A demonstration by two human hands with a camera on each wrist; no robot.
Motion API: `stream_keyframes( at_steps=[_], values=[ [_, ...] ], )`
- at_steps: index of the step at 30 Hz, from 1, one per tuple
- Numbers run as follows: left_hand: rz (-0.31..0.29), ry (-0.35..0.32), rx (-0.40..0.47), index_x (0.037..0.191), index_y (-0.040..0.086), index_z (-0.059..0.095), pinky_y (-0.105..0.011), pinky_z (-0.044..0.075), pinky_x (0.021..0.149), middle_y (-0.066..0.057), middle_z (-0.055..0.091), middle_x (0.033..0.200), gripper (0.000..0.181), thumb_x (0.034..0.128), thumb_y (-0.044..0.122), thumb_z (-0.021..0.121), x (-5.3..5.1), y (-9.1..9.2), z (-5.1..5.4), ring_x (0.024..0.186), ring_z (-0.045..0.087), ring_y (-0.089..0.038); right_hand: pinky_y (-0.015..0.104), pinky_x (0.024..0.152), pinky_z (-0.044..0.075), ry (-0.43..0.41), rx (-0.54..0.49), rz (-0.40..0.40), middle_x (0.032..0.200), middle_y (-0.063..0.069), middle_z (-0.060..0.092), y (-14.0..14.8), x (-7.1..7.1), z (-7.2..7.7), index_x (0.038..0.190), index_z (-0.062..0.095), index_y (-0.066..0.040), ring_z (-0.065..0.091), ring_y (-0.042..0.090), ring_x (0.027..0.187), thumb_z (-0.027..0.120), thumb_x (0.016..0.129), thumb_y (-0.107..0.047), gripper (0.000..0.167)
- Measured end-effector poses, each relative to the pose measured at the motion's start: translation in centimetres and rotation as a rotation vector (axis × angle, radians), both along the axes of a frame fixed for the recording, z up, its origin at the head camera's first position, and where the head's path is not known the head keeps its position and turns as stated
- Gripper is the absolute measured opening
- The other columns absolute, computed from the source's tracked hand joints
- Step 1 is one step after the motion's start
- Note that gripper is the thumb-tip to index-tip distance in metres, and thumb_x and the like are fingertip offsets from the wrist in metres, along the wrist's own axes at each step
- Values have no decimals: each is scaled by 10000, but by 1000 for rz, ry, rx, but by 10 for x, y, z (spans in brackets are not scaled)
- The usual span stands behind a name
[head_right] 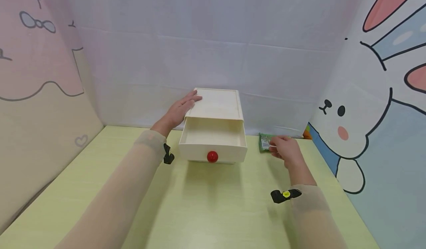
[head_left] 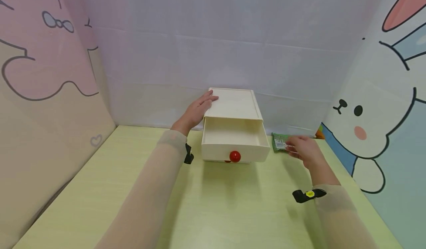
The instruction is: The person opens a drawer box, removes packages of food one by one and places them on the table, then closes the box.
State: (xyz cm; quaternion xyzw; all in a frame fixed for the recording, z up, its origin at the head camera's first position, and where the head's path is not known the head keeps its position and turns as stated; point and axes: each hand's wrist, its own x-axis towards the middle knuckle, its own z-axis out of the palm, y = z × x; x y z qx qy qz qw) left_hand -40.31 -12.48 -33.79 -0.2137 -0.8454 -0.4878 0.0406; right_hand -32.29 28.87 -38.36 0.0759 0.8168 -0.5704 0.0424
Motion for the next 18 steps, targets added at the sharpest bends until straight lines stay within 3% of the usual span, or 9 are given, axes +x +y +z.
stream_keyframes(
  at_steps=[6, 12, 18],
  values=[
    [-1, -1, 10, 1640, 172, 535, -550, 133, 1403, 81, 191, 1854, 540, 1188, 380, 327, -2, 0, -1, 1738, 110, -216, 215, 821, 625, 122, 23, 75, 1090, -144, 676, -13, 13, 30, 1515, 541, -17, 713, 13, 924, 524, 1154, -402, 528],
    [2, -1, 10, 1644, 194, 533, -558, 123, 1403, 104, 189, 1851, 545, 1187, 405, 327, -3, 1, -1, 1739, 103, -204, 238, 794, 625, 260, 83, 78, 1127, -159, 675, -36, 41, 65, 1349, 642, -172, 721, 40, 955, 604, 1117, -450, 364],
    [7, 1, 2, 1644, 205, 534, -566, 127, 1400, 110, 189, 1850, 548, 1189, 422, 319, -2, 0, -2, 1738, 103, -208, 249, 718, 612, 391, 171, 120, 1100, -124, 681, -61, 72, 90, 1361, 659, -95, 726, 36, 922, 645, 1108, -416, 409]
  ],
)
